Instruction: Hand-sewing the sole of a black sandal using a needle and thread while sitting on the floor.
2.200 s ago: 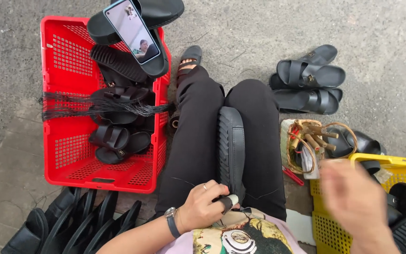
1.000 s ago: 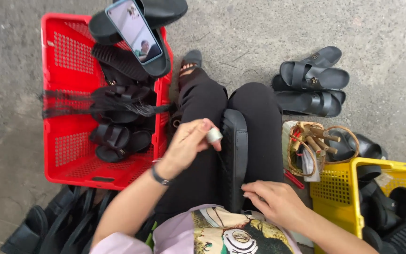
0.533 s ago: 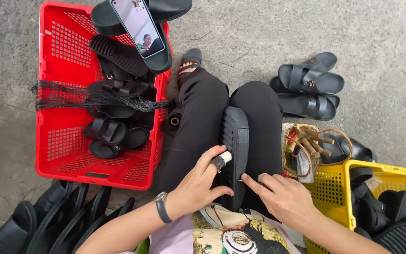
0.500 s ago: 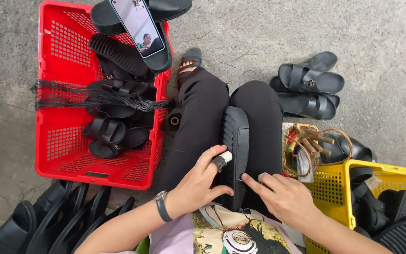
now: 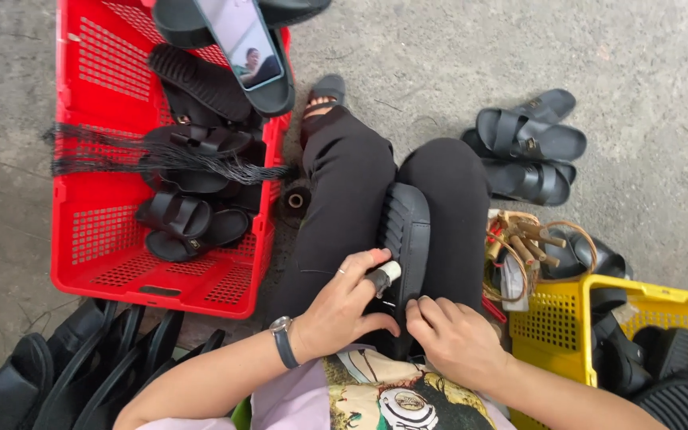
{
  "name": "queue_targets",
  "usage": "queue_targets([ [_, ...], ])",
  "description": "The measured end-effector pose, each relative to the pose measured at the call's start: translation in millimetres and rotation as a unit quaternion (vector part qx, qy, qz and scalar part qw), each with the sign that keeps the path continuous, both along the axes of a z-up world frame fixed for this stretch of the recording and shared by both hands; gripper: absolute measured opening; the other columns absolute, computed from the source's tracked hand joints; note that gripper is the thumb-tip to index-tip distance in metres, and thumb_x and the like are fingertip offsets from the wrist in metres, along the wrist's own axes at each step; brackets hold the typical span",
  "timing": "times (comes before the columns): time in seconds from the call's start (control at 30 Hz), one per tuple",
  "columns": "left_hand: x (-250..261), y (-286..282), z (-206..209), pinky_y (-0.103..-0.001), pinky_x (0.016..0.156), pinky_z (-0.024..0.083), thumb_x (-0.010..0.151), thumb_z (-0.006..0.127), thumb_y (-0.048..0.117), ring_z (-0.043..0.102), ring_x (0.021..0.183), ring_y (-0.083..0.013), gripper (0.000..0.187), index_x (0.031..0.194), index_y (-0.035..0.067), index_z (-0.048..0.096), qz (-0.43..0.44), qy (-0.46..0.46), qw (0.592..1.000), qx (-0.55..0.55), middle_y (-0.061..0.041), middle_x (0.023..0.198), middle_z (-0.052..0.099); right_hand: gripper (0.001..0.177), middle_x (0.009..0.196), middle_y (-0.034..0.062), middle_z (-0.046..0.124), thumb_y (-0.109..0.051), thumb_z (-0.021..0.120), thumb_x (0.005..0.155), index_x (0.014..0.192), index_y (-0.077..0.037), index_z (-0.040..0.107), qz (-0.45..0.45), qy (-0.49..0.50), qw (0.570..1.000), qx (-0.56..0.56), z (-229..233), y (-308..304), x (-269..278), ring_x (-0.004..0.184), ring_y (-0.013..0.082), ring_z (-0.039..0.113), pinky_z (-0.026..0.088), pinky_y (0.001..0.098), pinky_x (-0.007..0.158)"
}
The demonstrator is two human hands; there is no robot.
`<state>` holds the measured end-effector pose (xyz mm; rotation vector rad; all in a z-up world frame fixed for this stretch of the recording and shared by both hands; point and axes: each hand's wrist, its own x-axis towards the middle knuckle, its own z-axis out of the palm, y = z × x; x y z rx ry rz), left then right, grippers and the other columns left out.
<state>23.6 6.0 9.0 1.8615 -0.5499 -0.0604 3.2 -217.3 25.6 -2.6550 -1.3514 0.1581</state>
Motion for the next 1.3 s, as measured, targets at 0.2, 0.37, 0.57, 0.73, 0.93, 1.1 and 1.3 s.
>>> queue_targets([
  [0.2, -13.5, 1.2, 19.1, -0.040, 0.063, 0.046, 0.077, 0.081, 0.029, 0.048, 0.080, -0.0321, 0.043, 0.073, -0.003, 0.053, 0.018, -0.032, 0.992, 0.123, -0.016, 0.097, 0.045, 0.017, 0.097, 0.0095, 0.058, -0.010, 0.053, 0.089, 0.104, -0.002, 0.055, -0.052, 0.103, 0.993, 0.039, 0.9, -10.8, -0.7, 0.076, 0.0249, 0.063, 0.052, 0.0353, 0.061],
  [0.37, -17.5, 9.9, 49.5, -0.017, 0.037, 0.044, 0.092, 0.060, 0.009, 0.070, 0.093, -0.0209, 0.013, 0.102, 0.002, 0.064, -0.067, 0.492, 0.814, -0.301, -0.009, 0.123, 0.057, 0.032, 0.094, 0.0050, 0.061, -0.015, 0.059, 0.089, 0.119, -0.011, 0.049, -0.153, 0.196, 0.964, 0.093, 6.3, -16.6, -4.8, 0.060, 0.0212, 0.061, 0.046, 0.0328, 0.042],
  [0.57, -13.2, -11.7, 13.1, -0.022, 0.050, 0.049, 0.082, 0.066, 0.006, 0.063, 0.055, -0.0137, 0.026, 0.092, 0.008, 0.042, 0.056, 0.513, 0.849, -0.112, -0.007, 0.077, 0.061, 0.036, 0.088, 0.0048, 0.060, -0.024, 0.075, 0.083, 0.116, -0.016, 0.062, -0.123, -0.004, 0.985, 0.124, 11.0, -11.6, -2.1, 0.062, 0.0166, 0.058, 0.050, 0.0300, 0.055],
  [0.73, -16.5, -13.5, 17.5, -0.024, 0.054, 0.045, 0.080, 0.067, 0.010, 0.052, 0.057, -0.0089, 0.023, 0.089, 0.010, 0.046, 0.033, 0.429, 0.900, -0.062, -0.001, 0.069, 0.055, 0.049, 0.080, -0.0004, 0.048, -0.018, 0.062, 0.081, 0.128, -0.026, 0.053, -0.059, 0.022, 0.998, -0.026, 29.0, -29.6, 7.0, 0.043, 0.0103, 0.047, 0.042, 0.0278, 0.034],
  [0.93, -15.0, -23.0, 21.9, -0.038, 0.046, 0.033, 0.085, 0.068, 0.018, 0.042, 0.061, -0.0271, 0.019, 0.084, 0.003, 0.057, 0.001, -0.085, 0.992, 0.096, -0.007, 0.075, 0.039, 0.047, 0.104, 0.0019, 0.048, -0.022, 0.055, 0.078, 0.123, -0.035, 0.054, -0.069, 0.103, 0.984, -0.127, 58.0, -50.1, 10.2, 0.030, 0.0116, 0.045, 0.040, 0.0289, 0.025],
  [1.1, -18.4, -20.4, 30.0, -0.033, 0.047, 0.033, 0.092, 0.059, 0.000, 0.035, 0.056, -0.0232, 0.030, 0.065, 0.001, 0.047, -0.004, -0.174, 0.984, 0.031, -0.010, 0.076, 0.043, 0.026, 0.109, 0.0049, 0.050, -0.024, 0.058, 0.086, 0.112, -0.022, 0.059, -0.155, 0.159, 0.975, 0.027, 26.0, -34.4, -6.2, 0.048, 0.0191, 0.057, 0.047, 0.0318, 0.031],
  [1.3, -35.0, -11.5, 16.8, -0.032, 0.050, 0.046, 0.085, 0.075, 0.006, 0.050, 0.063, -0.0267, 0.030, 0.068, 0.001, 0.050, 0.008, -0.166, 0.985, 0.044, -0.016, 0.086, 0.053, 0.037, 0.091, 0.0226, 0.082, 0.017, 0.071, 0.059, 0.090, -0.002, 0.075, -0.593, 0.527, 0.481, 0.374, 45.3, -85.3, -36.4, 0.069, 0.0339, 0.077, 0.055, 0.0404, 0.043],
])
